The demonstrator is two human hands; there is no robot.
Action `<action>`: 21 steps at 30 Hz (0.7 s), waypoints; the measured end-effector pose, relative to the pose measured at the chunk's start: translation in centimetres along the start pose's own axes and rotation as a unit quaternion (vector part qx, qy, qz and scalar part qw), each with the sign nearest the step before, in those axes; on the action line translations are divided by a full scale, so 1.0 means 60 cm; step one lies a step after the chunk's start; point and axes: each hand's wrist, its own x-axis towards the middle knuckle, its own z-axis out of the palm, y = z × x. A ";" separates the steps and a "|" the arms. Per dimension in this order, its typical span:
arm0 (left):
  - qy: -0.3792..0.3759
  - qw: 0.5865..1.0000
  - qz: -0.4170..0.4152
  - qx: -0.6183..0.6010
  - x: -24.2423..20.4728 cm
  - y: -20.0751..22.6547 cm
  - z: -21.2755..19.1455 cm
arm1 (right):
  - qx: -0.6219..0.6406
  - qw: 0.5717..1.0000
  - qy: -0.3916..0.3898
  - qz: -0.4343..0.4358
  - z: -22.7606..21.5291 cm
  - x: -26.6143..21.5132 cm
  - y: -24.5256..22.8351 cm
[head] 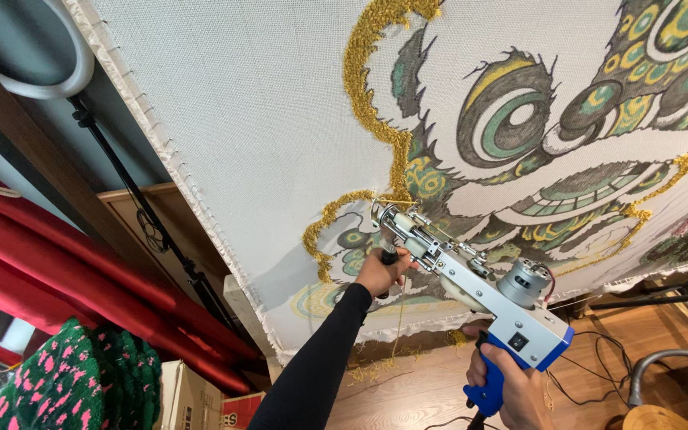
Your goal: The person uses a tufting gun to apply yellow yarn onto a large vertical canvas with a printed design, following the outlines of the pattern and then threading more yarn into the tool.
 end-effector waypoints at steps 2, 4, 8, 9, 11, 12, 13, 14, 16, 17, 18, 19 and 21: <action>0.002 1.000 0.000 0.012 0.002 -0.001 -0.002 | 0.002 1.000 0.000 -0.001 0.002 0.001 0.000; 0.004 1.000 0.000 0.022 0.001 0.000 -0.005 | 0.004 1.000 -0.002 -0.002 0.004 0.003 0.000; 0.013 1.000 0.002 0.021 0.002 0.000 -0.008 | 0.004 1.000 -0.002 0.001 0.005 0.008 0.006; 0.010 1.000 0.009 0.012 0.002 -0.001 -0.009 | 0.003 1.000 -0.001 0.003 0.005 0.010 0.007; 0.010 1.000 0.016 0.015 0.007 -0.003 -0.011 | 0.005 1.000 -0.001 0.004 0.005 0.014 0.008; 0.013 0.999 0.017 0.027 0.009 -0.004 -0.013 | 0.006 1.000 -0.001 0.005 0.005 0.016 0.009; 0.016 0.999 0.017 0.039 0.012 -0.004 -0.015 | 0.005 1.000 0.001 0.008 0.006 0.019 0.010; 0.013 0.999 0.017 0.030 0.014 -0.003 -0.016 | 0.004 1.000 0.002 0.010 0.006 0.022 0.011; 0.009 1.000 0.015 0.011 0.015 0.001 -0.018 | 0.006 1.000 0.004 0.016 0.008 0.027 0.012; 0.022 0.999 0.010 0.027 0.014 0.004 -0.020 | 0.011 1.000 0.005 0.019 0.011 0.030 0.013; 0.035 0.998 0.005 0.044 0.014 0.007 -0.022 | 0.015 1.000 0.006 0.023 0.014 0.034 0.014; 0.048 0.997 0.000 0.060 0.014 0.011 -0.024 | 0.013 1.000 0.002 0.020 0.017 0.038 0.014; 0.068 0.993 -0.003 0.097 0.019 0.020 -0.030 | 0.009 1.000 -0.007 0.015 0.028 0.051 0.015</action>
